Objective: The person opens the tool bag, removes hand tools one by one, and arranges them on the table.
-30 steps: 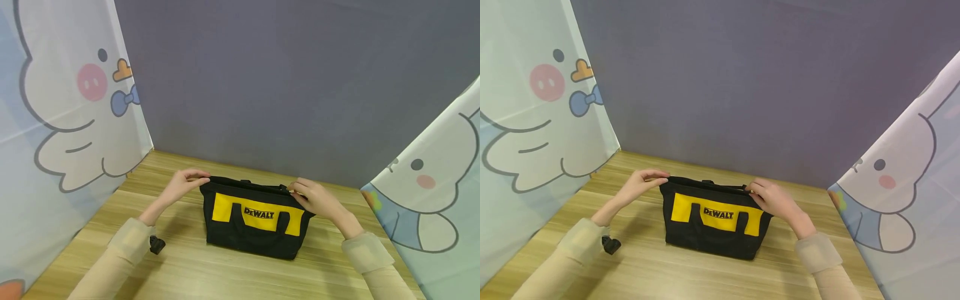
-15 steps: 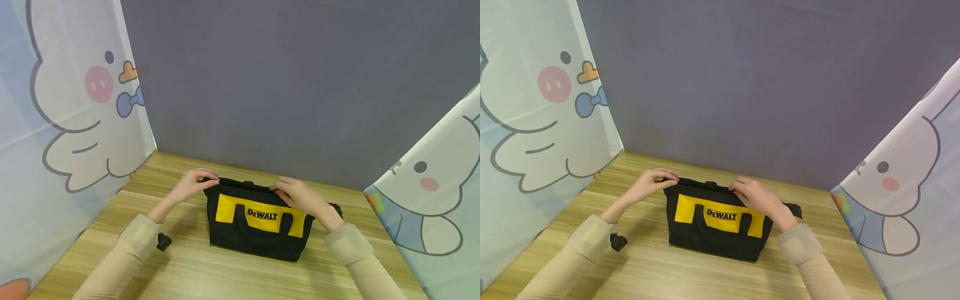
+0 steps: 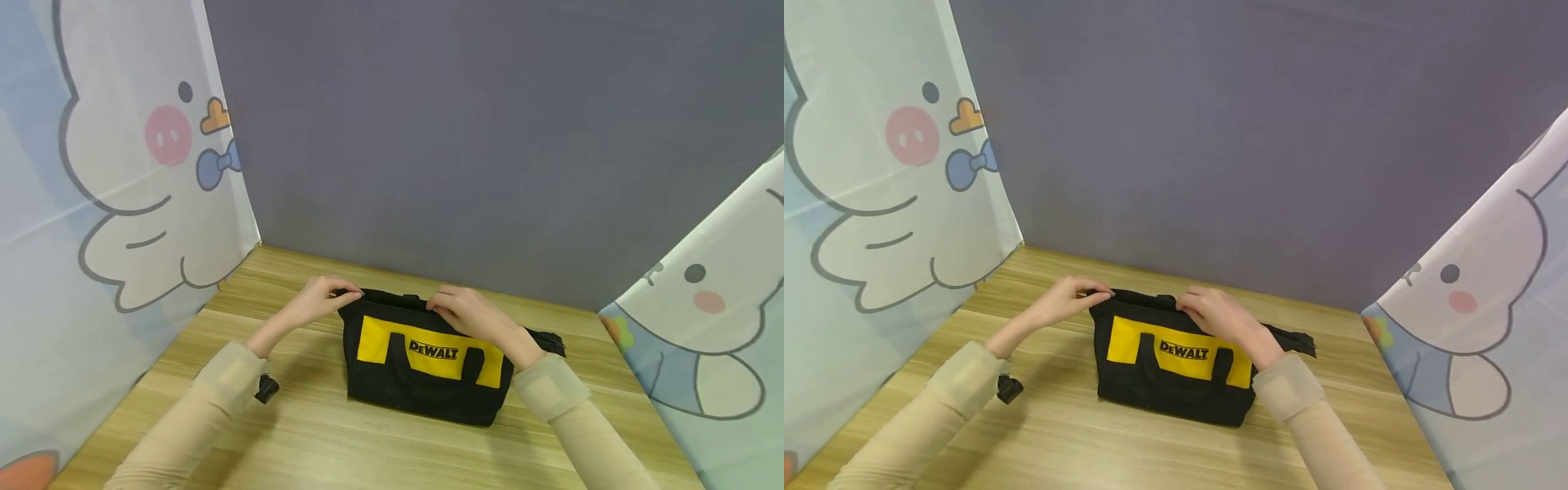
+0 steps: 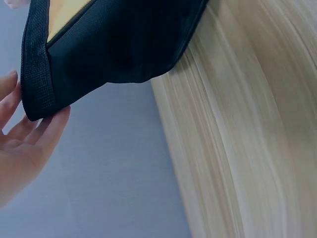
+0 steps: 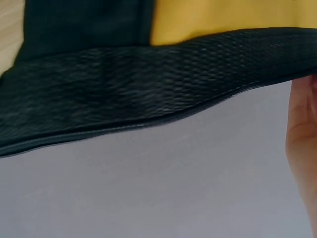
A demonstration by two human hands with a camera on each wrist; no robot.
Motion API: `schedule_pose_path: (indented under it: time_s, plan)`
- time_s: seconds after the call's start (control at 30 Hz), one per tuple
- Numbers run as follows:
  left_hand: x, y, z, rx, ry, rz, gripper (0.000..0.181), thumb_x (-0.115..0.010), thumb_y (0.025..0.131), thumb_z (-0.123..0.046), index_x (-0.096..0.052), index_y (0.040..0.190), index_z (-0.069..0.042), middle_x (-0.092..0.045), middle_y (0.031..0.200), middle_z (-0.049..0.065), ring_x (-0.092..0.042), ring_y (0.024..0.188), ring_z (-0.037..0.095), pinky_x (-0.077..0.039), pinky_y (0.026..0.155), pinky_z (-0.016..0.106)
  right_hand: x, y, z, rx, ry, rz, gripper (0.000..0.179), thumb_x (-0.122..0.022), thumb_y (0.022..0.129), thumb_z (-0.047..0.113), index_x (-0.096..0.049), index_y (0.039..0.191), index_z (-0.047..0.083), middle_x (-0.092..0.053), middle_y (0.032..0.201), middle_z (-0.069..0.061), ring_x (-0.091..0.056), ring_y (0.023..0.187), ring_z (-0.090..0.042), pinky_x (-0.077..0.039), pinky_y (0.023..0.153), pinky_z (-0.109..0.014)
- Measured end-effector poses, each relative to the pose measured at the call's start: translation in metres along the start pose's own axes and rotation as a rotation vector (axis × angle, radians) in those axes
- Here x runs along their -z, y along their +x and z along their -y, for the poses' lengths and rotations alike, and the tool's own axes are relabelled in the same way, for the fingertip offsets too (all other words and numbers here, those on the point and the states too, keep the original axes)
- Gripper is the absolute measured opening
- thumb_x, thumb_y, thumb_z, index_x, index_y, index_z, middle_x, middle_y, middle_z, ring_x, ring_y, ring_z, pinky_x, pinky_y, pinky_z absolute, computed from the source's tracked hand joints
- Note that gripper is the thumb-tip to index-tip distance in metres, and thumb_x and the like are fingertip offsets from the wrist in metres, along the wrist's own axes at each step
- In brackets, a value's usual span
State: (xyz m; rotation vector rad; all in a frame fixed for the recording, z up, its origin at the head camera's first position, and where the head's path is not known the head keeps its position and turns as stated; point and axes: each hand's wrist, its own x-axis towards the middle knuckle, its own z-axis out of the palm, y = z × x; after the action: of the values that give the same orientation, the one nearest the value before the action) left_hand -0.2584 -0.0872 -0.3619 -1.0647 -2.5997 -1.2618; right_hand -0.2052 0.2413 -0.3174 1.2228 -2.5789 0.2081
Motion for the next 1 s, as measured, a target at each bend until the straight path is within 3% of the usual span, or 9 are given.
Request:
schedule_pose_path:
  time_s: [0.07,0.13,0.27,0.37,0.47,0.53,0.67,0.87,1.0]
  plan:
    - [-0.001,0.002,0.0,-0.005,-0.002,0.027,0.026,-0.056,0.102,-0.023,-0.074,0.117,-0.012,-0.072,0.121,0.011,-0.068,0.084,0.018,-0.057,0.082,0.038,0.0,0.003,0.001,-0.008,-0.004,0.008,0.015,-0.067,0.092,0.002,-0.074,0.103,0.009,-0.071,0.099,-0.004,-0.069,0.082,-0.014,-0.058,0.074,-0.026]
    - [-0.003,0.004,0.001,-0.001,-0.004,0.055,0.028,-0.051,0.104,-0.022,-0.072,0.119,-0.01,-0.073,0.118,0.013,-0.053,0.057,0.008,-0.052,0.067,0.03,0.0,0.005,0.003,-0.02,-0.012,0.02,0.014,-0.068,0.091,0.003,-0.075,0.102,0.009,-0.073,0.099,-0.005,-0.07,0.084,-0.016,-0.059,0.075,-0.026]
    - [-0.007,0.009,0.0,0.041,-0.024,0.074,0.031,-0.048,0.106,-0.024,-0.072,0.118,-0.009,-0.073,0.115,0.015,-0.017,0.041,0.003,-0.032,0.053,0.025,-0.001,0.008,0.003,-0.07,0.001,0.051,0.014,-0.07,0.09,0.006,-0.075,0.103,0.008,-0.075,0.101,-0.006,-0.072,0.086,-0.017,-0.059,0.076,-0.027]
    - [-0.009,0.011,-0.003,0.075,-0.025,0.056,0.032,-0.049,0.105,-0.027,-0.073,0.118,-0.009,-0.073,0.118,0.015,-0.022,0.045,0.006,-0.039,0.06,0.027,-0.002,0.008,0.001,-0.106,0.022,0.065,0.017,-0.072,0.089,0.011,-0.074,0.105,0.007,-0.074,0.102,-0.007,-0.072,0.086,-0.017,-0.059,0.075,-0.026]
    - [-0.011,0.012,-0.007,0.095,-0.01,0.039,0.034,-0.051,0.104,-0.028,-0.071,0.122,-0.007,-0.071,0.123,0.015,-0.051,0.059,0.013,-0.051,0.077,0.035,-0.002,0.008,0.001,-0.122,0.019,0.063,0.024,-0.075,0.087,0.018,-0.073,0.108,0.006,-0.073,0.104,-0.007,-0.071,0.086,-0.018,-0.059,0.075,-0.027]
    - [-0.012,0.013,-0.01,0.105,0.0,0.028,0.037,-0.053,0.103,-0.03,-0.068,0.126,-0.005,-0.069,0.126,0.017,-0.067,0.085,0.023,-0.054,0.09,0.042,-0.002,0.007,0.002,-0.135,-0.001,0.067,0.032,-0.077,0.086,0.025,-0.072,0.112,0.005,-0.071,0.108,-0.009,-0.071,0.087,-0.019,-0.059,0.076,-0.029]
    - [-0.015,0.015,-0.016,0.134,0.017,-0.013,0.042,-0.054,0.102,-0.034,-0.065,0.129,-0.003,-0.067,0.13,0.018,-0.063,0.119,0.034,-0.051,0.1,0.049,-0.001,0.007,0.008,-0.165,-0.039,0.113,0.051,-0.078,0.083,0.036,-0.066,0.122,0.005,-0.065,0.122,-0.014,-0.07,0.096,-0.026,-0.059,0.08,-0.035]
    - [-0.022,0.018,-0.022,0.145,0.046,-0.041,0.038,-0.056,0.101,-0.036,-0.069,0.123,-0.008,-0.068,0.128,0.016,-0.067,0.096,0.037,-0.054,0.09,0.047,-0.005,0.009,0.015,-0.202,-0.084,0.206,0.084,-0.079,0.078,0.05,-0.047,0.145,0.01,-0.045,0.148,-0.024,-0.054,0.129,-0.04,-0.05,0.099,-0.056]
    - [-0.026,0.018,-0.026,0.157,0.042,-0.019,0.04,-0.051,0.103,-0.035,-0.065,0.127,-0.006,-0.065,0.132,0.018,-0.064,0.11,0.038,-0.051,0.097,0.051,-0.008,0.01,0.02,-0.25,-0.067,0.242,0.102,-0.079,0.075,0.057,-0.032,0.155,0.015,-0.032,0.158,-0.025,-0.04,0.14,-0.046,-0.038,0.103,-0.071]
